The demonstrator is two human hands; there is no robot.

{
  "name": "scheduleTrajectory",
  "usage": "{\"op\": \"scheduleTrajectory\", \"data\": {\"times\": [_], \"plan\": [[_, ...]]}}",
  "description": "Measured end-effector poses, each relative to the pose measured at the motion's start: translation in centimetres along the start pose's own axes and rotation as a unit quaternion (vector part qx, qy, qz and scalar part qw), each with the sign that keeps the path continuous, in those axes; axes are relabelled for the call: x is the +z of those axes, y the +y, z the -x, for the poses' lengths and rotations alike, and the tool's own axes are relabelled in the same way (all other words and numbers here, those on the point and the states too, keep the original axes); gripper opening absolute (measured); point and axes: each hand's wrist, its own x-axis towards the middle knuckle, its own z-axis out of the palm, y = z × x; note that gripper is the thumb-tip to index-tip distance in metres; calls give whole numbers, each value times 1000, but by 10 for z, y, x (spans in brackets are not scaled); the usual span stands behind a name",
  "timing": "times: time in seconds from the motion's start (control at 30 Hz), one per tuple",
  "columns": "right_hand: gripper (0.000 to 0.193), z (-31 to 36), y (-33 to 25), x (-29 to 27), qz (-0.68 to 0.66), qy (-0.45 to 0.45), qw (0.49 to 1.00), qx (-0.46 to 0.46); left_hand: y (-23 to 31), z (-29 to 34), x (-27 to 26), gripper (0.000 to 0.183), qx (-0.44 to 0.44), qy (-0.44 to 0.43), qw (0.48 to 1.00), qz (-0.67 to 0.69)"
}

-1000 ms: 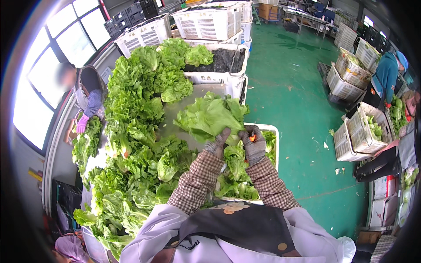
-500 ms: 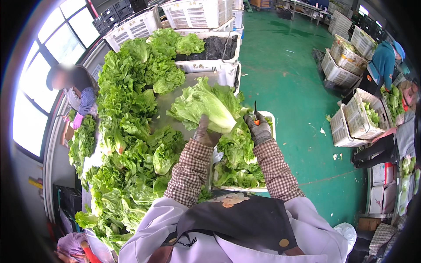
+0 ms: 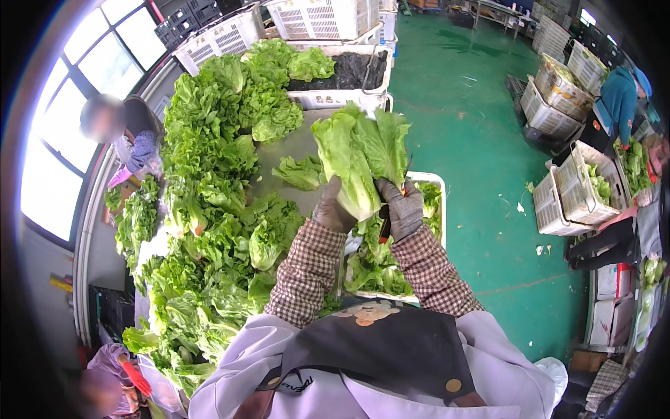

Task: The person repeatedly picks up heads of lettuce from a table, uses shears to trim the base and remove outer leaves, and places the trimmed lettuce into a white crate. The person works continuously at a processing station in a commercial kitchen.

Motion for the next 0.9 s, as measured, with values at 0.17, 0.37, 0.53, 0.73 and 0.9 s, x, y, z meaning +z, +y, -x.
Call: {"op": "scheduleTrajectory", "data": {"times": [0.17, 0.37, 0.53, 0.73, 0.9], "plan": [[56, -20, 0, -11, 452, 43, 890, -48, 11, -7, -15, 69, 40, 115, 991, -51], [48, 7, 12, 13, 377, -67, 854, -352, -4, 2, -3, 66, 114, 146, 972, -146], [26, 4, 1, 4, 249, -44, 911, -327, 6, 10, 7, 85, 133, 88, 962, -221], [21, 1, 20, 5, 127, -7, 955, -269, -3, 2, -23, 97, -26, 84, 987, -133], [11, -3, 15, 4, -63, 125, 980, -141, -15, -2, -9, 59, 6, 190, 978, 82]]}}
